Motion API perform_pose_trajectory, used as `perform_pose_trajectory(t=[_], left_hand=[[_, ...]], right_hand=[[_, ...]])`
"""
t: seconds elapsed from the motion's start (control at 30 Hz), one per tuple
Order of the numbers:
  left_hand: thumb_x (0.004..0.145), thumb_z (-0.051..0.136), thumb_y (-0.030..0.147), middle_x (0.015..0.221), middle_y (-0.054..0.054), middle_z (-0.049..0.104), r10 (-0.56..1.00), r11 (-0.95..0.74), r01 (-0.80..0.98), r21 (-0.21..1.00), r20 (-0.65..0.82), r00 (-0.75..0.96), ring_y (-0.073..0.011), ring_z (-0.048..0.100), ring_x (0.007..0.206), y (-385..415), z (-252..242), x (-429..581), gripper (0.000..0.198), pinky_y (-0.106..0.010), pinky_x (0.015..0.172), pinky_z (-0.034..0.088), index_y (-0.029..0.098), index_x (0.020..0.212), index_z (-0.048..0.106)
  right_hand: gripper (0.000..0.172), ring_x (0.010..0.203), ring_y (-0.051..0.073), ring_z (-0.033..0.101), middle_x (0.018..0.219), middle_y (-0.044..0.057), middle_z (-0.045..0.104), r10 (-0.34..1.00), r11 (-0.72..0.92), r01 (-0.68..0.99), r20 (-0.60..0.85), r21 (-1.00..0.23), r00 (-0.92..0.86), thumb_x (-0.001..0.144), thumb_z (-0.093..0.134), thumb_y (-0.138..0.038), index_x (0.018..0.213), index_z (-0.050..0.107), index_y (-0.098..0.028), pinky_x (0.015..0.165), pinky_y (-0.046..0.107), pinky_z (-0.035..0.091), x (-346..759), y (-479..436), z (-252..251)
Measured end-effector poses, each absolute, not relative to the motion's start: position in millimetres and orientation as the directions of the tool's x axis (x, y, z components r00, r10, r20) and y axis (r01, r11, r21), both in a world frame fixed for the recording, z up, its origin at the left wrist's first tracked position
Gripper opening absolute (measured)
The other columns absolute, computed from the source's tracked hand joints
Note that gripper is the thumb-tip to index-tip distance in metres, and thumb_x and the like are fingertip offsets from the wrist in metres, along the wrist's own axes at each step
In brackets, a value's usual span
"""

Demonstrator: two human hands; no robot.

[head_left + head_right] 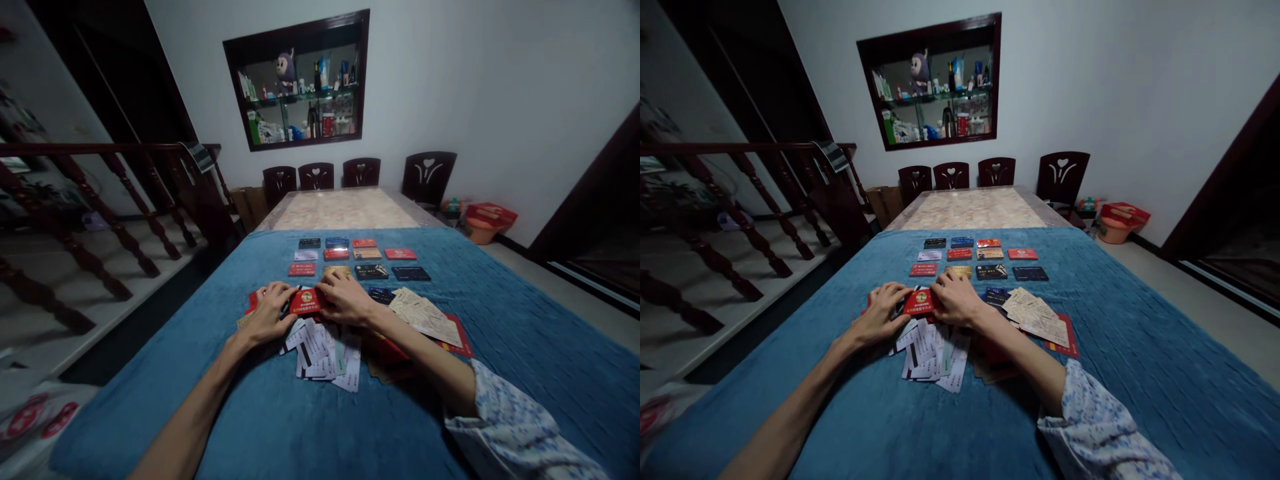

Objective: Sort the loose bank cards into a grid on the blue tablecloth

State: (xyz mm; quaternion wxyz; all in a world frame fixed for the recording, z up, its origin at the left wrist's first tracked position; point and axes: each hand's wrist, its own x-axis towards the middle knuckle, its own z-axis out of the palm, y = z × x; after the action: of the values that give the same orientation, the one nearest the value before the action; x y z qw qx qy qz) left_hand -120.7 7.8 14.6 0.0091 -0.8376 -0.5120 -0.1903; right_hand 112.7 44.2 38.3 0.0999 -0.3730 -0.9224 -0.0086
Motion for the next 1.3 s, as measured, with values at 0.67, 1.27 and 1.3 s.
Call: perform_pose_trajectory(t=[0.67, 1.27, 1.3], left_hand=[[0.081, 0.058, 0.022, 0.119, -0.010, 0.059, 0.839, -0.505, 0.858, 0.094, 0.289, 0.462, -0.0306, 0.044, 0.118, 6.7, 27.3, -102.9, 0.041, -0.056, 0.103, 0.027, 0.019, 0.123, 0.057], [0.076, 0.062, 0.019, 0.117, -0.012, 0.059, 0.820, -0.552, 0.832, 0.059, 0.218, 0.529, -0.0328, 0.045, 0.118, 29.4, 36.1, -57.5, 0.040, -0.059, 0.104, 0.026, 0.020, 0.115, 0.059], [0.076, 0.062, 0.019, 0.117, -0.012, 0.059, 0.815, -0.559, 0.827, 0.061, 0.227, 0.533, -0.0327, 0.046, 0.117, 31.1, 35.9, -54.6, 0.039, -0.059, 0.104, 0.026, 0.020, 0.114, 0.059]], right_hand=[[0.046, 0.112, 0.031, 0.047, 0.116, 0.013, 0.059, 0.677, 0.731, 0.681, 0.170, -0.044, -0.716, 0.080, 0.067, -0.047, 0.117, 0.066, -0.019, 0.083, 0.041, 0.043, 127.2, 51.7, 44.1], [0.040, 0.106, 0.027, 0.050, 0.114, 0.014, 0.059, 0.652, 0.753, 0.656, 0.175, -0.042, -0.737, 0.080, 0.070, -0.039, 0.113, 0.066, -0.016, 0.081, 0.037, 0.045, 175.9, 64.0, 44.6], [0.039, 0.104, 0.027, 0.051, 0.112, 0.013, 0.059, 0.649, 0.756, 0.653, 0.184, -0.047, -0.738, 0.080, 0.070, -0.039, 0.112, 0.066, -0.017, 0.080, 0.037, 0.044, 179.3, 65.5, 44.3]])
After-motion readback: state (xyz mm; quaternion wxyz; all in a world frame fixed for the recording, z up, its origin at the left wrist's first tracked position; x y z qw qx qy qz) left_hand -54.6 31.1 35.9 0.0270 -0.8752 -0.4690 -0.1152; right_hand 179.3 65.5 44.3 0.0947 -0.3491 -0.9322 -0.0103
